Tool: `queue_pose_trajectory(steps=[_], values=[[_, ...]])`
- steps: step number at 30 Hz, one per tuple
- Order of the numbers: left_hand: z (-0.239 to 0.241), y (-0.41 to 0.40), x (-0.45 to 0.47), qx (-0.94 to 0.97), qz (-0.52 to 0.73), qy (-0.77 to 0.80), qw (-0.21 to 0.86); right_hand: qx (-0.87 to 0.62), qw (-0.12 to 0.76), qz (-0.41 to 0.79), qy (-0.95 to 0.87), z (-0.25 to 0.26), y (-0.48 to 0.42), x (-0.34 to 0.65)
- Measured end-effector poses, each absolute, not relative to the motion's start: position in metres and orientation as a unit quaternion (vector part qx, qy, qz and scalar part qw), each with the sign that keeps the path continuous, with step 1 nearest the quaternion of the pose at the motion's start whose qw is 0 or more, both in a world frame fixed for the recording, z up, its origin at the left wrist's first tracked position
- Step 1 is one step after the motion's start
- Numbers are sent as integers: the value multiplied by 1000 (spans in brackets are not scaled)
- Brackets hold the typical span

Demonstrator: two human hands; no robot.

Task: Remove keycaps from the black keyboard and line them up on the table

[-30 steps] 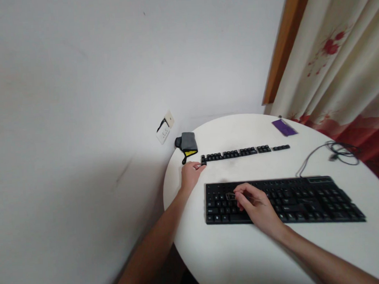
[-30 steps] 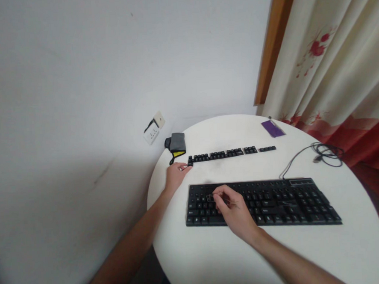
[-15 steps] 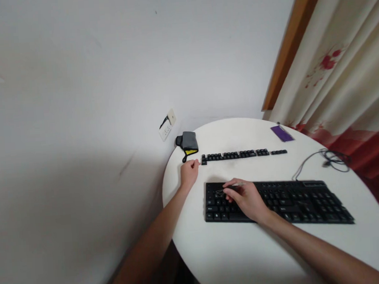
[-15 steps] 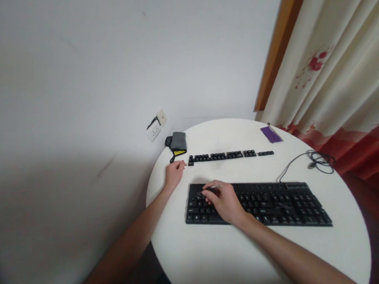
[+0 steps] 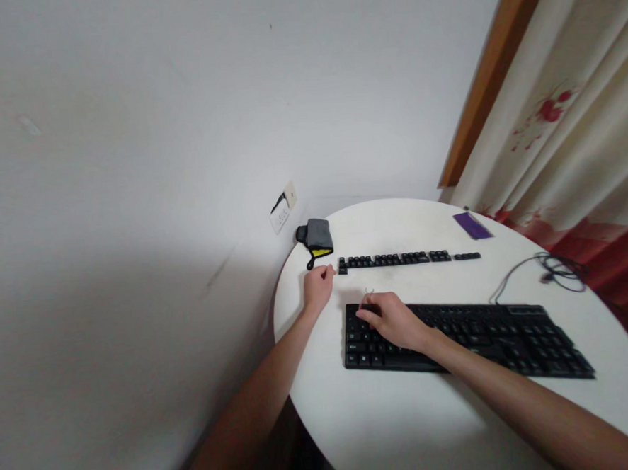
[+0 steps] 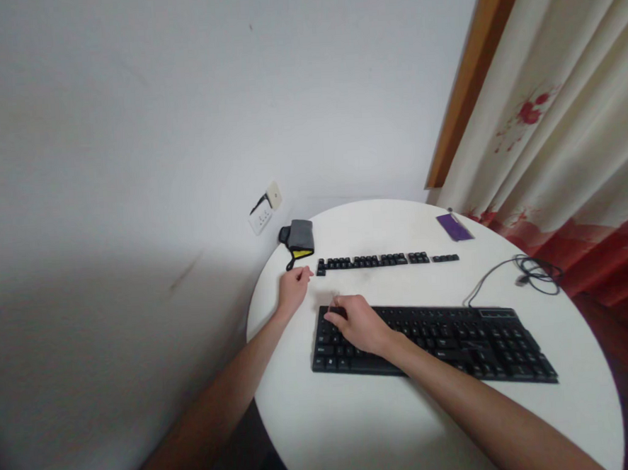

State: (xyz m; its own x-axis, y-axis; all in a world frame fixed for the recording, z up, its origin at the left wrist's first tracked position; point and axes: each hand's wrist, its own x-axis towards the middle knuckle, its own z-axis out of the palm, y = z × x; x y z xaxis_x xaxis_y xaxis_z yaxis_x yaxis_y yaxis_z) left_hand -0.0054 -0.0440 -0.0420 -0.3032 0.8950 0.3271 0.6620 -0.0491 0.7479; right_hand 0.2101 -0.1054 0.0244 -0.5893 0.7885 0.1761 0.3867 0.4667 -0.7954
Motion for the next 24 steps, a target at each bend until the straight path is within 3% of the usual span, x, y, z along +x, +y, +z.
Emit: queue_pose_trajectory(steps=[9, 24], values=[[-44, -44, -6, 574, 445, 672, 140, -343, 265, 304, -848, 9, -108, 216], [-40, -50, -3, 607, 442, 645, 141, -370, 322, 421, -763, -5, -101, 216]])
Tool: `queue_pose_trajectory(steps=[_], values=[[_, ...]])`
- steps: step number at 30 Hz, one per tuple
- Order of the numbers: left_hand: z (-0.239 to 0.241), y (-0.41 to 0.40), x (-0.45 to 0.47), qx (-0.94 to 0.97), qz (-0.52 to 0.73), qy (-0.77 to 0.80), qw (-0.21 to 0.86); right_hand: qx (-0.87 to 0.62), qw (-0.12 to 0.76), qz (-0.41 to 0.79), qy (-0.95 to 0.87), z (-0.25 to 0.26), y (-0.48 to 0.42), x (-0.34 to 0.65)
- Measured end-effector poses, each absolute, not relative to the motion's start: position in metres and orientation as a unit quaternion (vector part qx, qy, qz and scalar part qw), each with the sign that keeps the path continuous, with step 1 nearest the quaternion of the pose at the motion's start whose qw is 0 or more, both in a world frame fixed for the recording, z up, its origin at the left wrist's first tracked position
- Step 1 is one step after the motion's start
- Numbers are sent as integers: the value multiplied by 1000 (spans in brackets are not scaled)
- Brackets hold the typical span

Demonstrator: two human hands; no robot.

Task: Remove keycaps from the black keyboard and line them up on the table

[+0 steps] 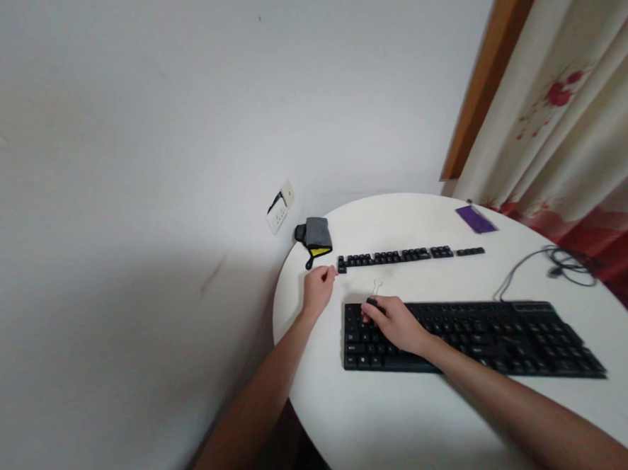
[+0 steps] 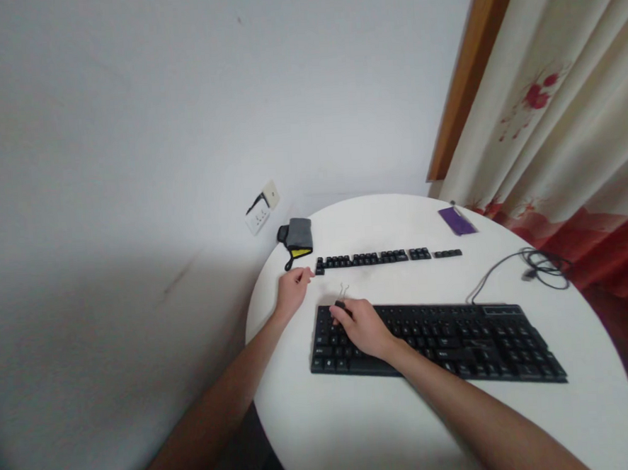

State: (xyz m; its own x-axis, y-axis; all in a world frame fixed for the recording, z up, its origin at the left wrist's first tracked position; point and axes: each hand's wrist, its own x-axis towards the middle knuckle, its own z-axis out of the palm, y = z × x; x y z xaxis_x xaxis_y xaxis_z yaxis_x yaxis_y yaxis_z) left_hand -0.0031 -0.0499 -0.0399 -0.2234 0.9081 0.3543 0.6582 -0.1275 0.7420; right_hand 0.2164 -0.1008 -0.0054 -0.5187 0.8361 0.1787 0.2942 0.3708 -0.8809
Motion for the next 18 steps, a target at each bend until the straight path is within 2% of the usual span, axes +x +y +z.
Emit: queue_pose_trajectory(steps=[7, 12, 18], values=[[-25, -64, 7, 678, 428, 582, 135, -402, 403, 525, -632, -16, -87, 218], [-14, -78, 19, 776, 422, 434, 176, -428, 504, 525, -536, -16, -83, 219], [-13, -88, 35, 807, 416, 370, 198, -427, 521, 503, -542, -14, -85, 220]])
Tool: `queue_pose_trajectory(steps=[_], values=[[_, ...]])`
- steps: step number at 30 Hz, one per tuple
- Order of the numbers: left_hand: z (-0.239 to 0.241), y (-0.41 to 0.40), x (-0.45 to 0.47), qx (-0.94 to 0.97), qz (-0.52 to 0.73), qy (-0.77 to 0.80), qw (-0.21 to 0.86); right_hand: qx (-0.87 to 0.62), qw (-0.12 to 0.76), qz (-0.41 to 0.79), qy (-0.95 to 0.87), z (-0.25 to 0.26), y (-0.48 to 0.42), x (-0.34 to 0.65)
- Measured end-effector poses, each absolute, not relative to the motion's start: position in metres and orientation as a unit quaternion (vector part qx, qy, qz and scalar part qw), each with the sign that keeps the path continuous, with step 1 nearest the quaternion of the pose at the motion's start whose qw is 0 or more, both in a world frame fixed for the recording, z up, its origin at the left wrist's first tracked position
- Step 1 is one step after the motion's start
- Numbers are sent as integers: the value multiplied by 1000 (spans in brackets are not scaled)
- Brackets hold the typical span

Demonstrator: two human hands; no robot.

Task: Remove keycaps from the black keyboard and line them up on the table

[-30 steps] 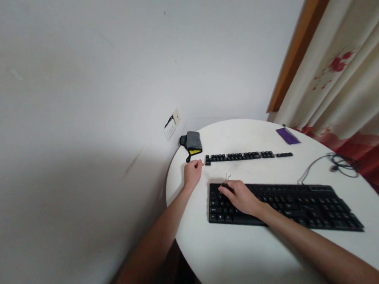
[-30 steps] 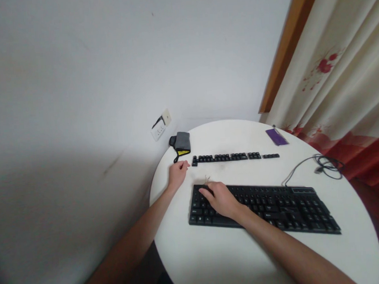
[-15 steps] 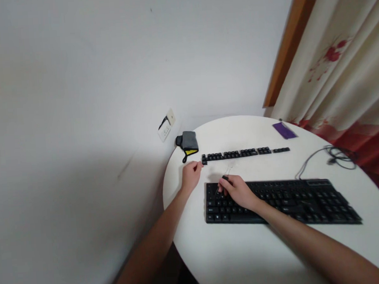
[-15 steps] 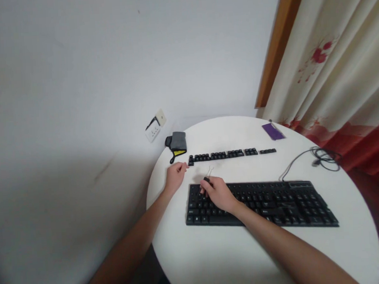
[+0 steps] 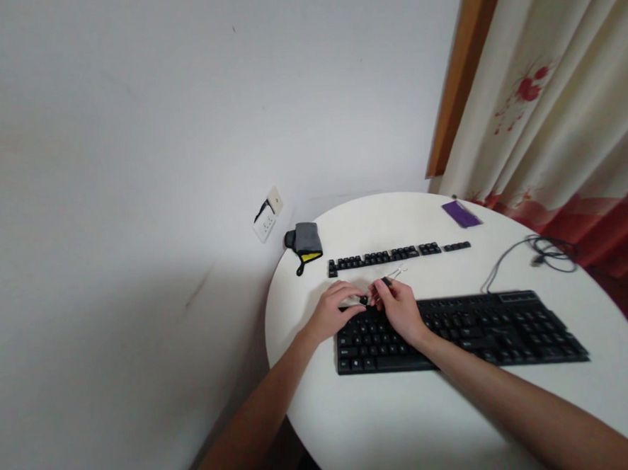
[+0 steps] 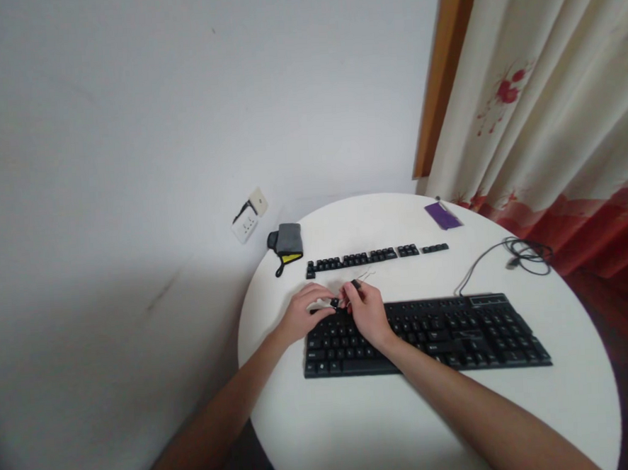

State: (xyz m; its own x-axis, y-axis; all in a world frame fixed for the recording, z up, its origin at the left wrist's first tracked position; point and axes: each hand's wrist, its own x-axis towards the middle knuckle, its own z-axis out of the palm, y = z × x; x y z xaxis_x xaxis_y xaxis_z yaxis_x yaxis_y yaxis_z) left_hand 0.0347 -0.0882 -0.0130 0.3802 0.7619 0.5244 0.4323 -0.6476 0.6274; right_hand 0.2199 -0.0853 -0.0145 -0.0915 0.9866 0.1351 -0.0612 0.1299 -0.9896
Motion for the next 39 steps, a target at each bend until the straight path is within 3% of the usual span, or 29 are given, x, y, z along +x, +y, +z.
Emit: queue_pose_trajectory(steps=[13, 21, 26, 39], values=[[-15, -90, 36, 844, 377, 362, 120, -465, 474, 443, -602, -17, -88, 218], [-12, -94, 35, 867, 344, 356, 56, -455, 496, 443, -592, -21, -86, 219], [-2, -75, 26, 790, 408, 457, 5, -460, 506, 489, -541, -16, -86, 217], [-21, -31, 3, 791, 284, 542, -12, -465, 506, 494, -532, -16, -85, 219]])
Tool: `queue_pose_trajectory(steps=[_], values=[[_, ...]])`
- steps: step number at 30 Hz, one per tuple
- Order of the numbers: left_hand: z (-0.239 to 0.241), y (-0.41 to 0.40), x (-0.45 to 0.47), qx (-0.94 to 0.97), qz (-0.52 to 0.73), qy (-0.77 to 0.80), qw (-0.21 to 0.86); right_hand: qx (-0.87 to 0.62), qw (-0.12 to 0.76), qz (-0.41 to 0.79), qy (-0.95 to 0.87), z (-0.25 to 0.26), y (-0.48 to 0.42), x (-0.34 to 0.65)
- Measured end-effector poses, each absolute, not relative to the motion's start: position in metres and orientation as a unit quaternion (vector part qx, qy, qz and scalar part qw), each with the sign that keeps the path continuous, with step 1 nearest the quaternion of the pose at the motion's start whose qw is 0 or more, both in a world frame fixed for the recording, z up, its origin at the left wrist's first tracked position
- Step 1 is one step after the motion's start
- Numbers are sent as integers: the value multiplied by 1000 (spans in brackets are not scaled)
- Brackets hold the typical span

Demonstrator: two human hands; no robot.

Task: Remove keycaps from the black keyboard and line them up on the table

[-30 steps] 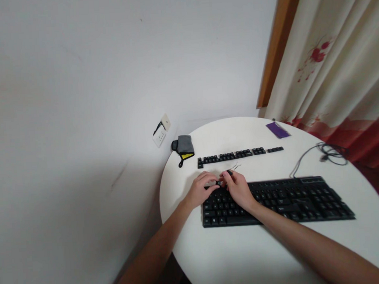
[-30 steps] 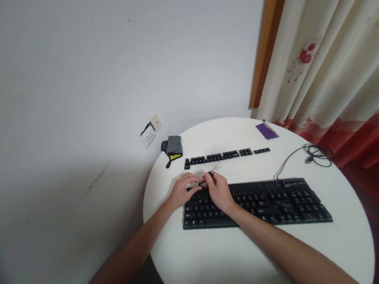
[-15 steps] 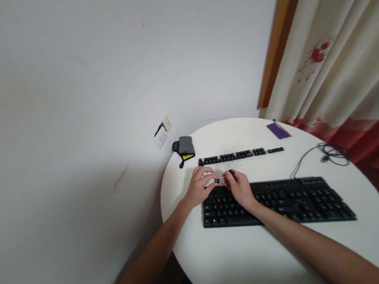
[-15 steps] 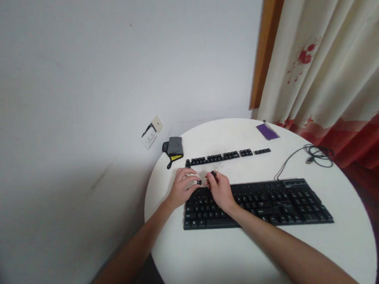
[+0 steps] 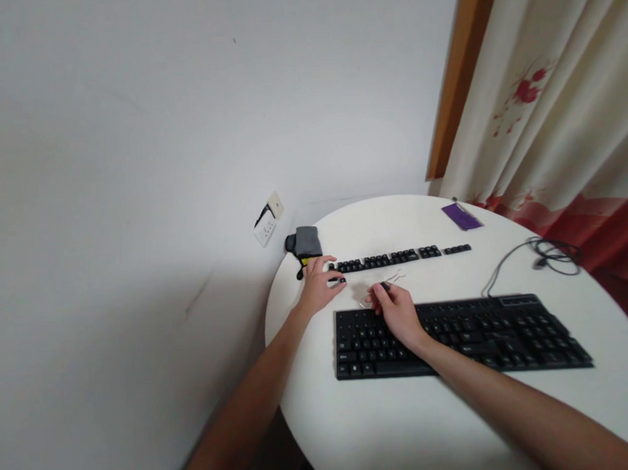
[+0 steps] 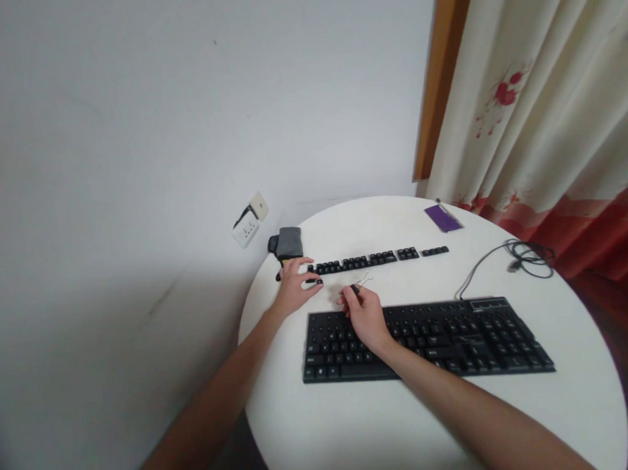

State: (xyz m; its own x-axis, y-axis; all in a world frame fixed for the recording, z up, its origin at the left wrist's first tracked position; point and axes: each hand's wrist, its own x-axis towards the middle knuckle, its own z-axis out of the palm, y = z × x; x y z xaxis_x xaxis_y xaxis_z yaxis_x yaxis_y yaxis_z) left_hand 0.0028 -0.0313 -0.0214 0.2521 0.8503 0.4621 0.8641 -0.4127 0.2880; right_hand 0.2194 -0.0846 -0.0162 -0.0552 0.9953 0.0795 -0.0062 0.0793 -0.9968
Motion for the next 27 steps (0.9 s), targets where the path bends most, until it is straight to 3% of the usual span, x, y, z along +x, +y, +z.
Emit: queue_pose_trajectory(steps=[27], values=[[-29, -28, 0, -743, -299, -598, 19, -467, 506, 496, -529, -14, -86, 220]])
